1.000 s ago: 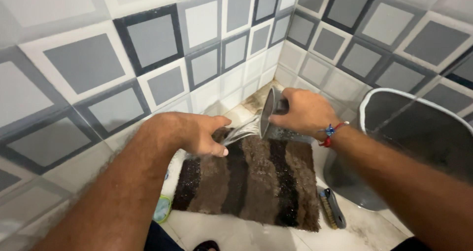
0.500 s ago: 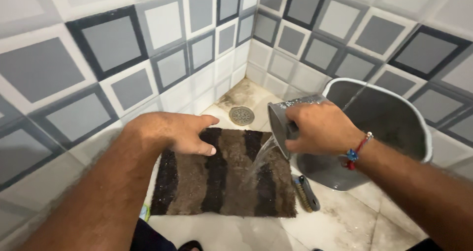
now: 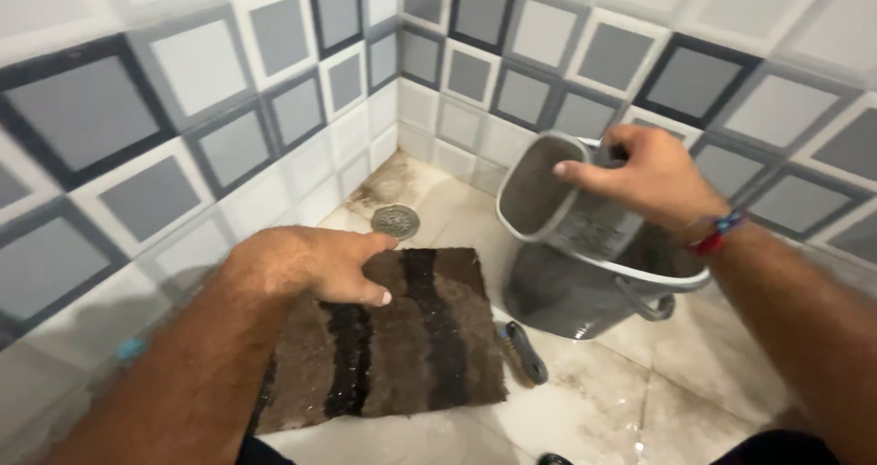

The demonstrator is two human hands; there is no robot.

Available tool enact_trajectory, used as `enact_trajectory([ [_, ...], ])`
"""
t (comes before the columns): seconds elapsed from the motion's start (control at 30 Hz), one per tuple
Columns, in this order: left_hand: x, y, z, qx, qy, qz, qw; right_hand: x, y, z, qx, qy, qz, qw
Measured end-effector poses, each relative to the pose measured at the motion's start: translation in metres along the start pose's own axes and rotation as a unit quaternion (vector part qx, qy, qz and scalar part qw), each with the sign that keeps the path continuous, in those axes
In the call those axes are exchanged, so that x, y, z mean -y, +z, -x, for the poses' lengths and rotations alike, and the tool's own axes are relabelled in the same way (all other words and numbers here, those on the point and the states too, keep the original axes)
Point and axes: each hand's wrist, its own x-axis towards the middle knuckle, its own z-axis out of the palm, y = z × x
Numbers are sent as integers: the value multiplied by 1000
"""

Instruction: The person washes a striped rug on a tiled bathroom floor. They pour water from a bucket onto the rug, scrub it with a brush, apply soap, and rinse it repeatedly. The person also handles a bottle of liquid soap and a small container of soap.

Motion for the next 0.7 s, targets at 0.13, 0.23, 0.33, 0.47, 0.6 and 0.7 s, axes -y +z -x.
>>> enact_trajectory([
  [0.13,-5,2,-26,21,42,7,999,-75,-15,-18,165,-12,-37,985],
  [0.23,-10,4,-40,20,43,-23,999,-118,-12,-15,250,-37,-1,967],
  [0.33,-24,2,-47,36,26,-17,999,-136,-2,-5,276,-69,40,958],
  [0.47,-43,-2,-41,69,-17,13,997,-147,0,-6,319,-205,45,924],
  [0.6,-51,-3,-42,91,-39,28,995,-159,12,0,437,-145,132,878],
  [0.7,-49,-2,-47,96,-4,19,995,-174,29,5,378,-238,152,882],
])
